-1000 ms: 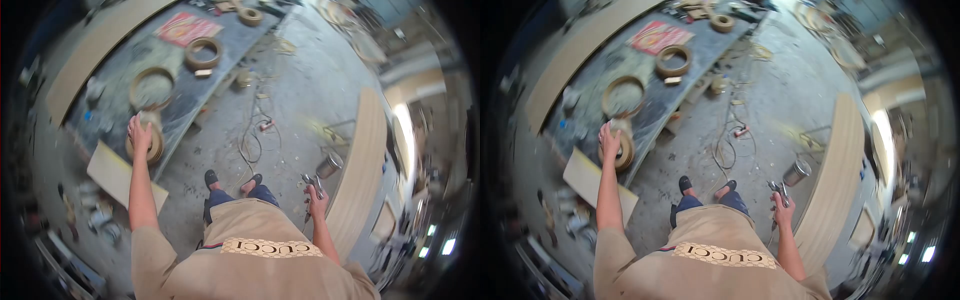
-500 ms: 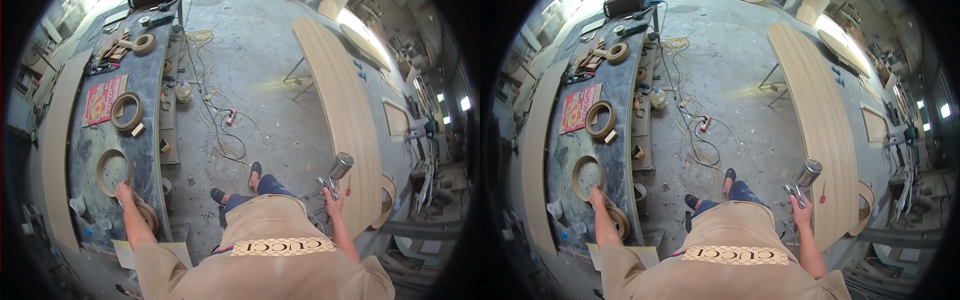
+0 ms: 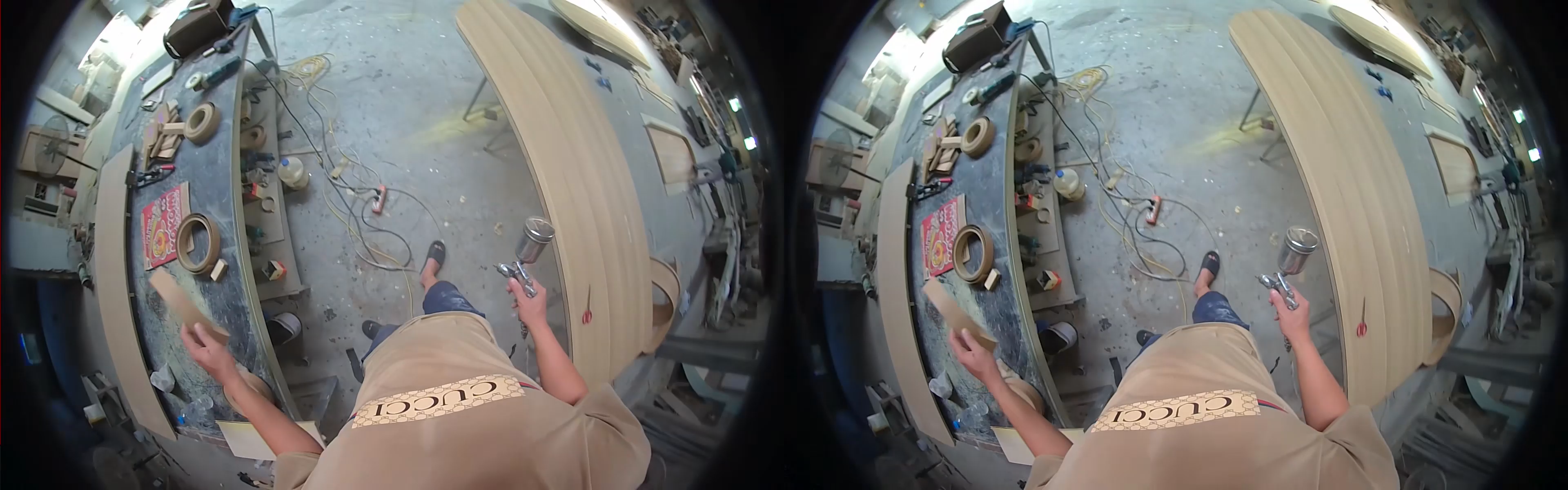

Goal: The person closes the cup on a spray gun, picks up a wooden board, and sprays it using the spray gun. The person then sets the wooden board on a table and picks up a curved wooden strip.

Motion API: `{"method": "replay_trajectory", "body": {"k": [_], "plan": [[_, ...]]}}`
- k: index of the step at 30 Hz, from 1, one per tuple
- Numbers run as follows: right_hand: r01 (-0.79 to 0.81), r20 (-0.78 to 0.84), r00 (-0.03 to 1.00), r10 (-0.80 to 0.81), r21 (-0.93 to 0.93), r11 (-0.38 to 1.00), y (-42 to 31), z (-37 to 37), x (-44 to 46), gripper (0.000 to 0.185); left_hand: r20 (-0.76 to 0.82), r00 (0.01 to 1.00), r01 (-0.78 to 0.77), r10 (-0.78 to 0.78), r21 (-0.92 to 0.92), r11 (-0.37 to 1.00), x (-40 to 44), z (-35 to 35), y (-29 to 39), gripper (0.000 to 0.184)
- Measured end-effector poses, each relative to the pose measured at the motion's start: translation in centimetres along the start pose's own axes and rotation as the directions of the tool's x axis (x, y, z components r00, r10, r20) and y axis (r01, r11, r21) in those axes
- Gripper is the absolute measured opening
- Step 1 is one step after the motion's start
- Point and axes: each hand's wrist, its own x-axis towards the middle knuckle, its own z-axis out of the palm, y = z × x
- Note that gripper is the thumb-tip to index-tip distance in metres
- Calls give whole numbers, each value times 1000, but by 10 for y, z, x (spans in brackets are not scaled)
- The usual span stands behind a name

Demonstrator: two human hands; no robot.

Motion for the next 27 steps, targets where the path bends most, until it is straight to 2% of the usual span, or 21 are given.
{"method": "replay_trajectory", "body": {"k": [1,3,5,7,9,10,11,13,14,15,17,19,21,23,25,27], "plan": [[15,20,1000,-16,14,1000,-4,4,27,32,13,997,80,-78,-144,986,-9,13,26,41],[20,53,998,-21,31,999,-11,8,71,31,157,973,206,-168,-272,940,-26,46,64,37],[29,71,997,-34,65,997,-28,5,111,35,161,979,173,-122,-358,918,-45,91,94,29],[34,77,996,-42,104,994,-36,3,159,39,266,952,262,-152,-448,855,-59,130,145,26],[96,99,990,-96,11,995,-31,-9,200,38,360,913,366,-194,-509,779,-71,157,201,25],[128,79,988,-131,41,991,-44,-13,212,35,432,882,408,-186,-506,760,-72,164,231,25],[123,85,988,-126,38,992,-54,-18,216,35,433,887,398,-164,-532,747,-73,178,243,24],[111,2,994,-113,159,981,-77,-22,240,34,445,881,412,-157,-564,715,-72,203,282,24],[120,9,992,-123,158,980,-80,-25,253,34,351,936,247,-29,-597,763,-69,225,285,21],[115,6,993,-118,168,979,-80,-28,261,35,342,939,246,-34,-599,762,-65,235,296,21],[115,5,993,-118,180,977,-80,-30,279,36,546,833,440,-93,-550,710,-54,257,319,23],[88,-14,996,-87,210,974,-81,-29,293,37,528,846,405,-79,-538,739,-41,289,340,24],[68,-20,998,-66,211,975,-79,-26,310,36,579,814,452,-52,-573,683,-25,323,363,26],[16,-22,1000,-13,131,991,-73,-23,329,35,553,833,408,-17,-593,694,-9,360,389,29],[9,-26,1000,-6,121,993,-76,-16,351,33,601,799,367,25,-520,772,11,400,408,33],[-10,-32,999,13,108,994,-81,-8,377,30,601,798,353,33,-512,783,30,447,424,36]]}}
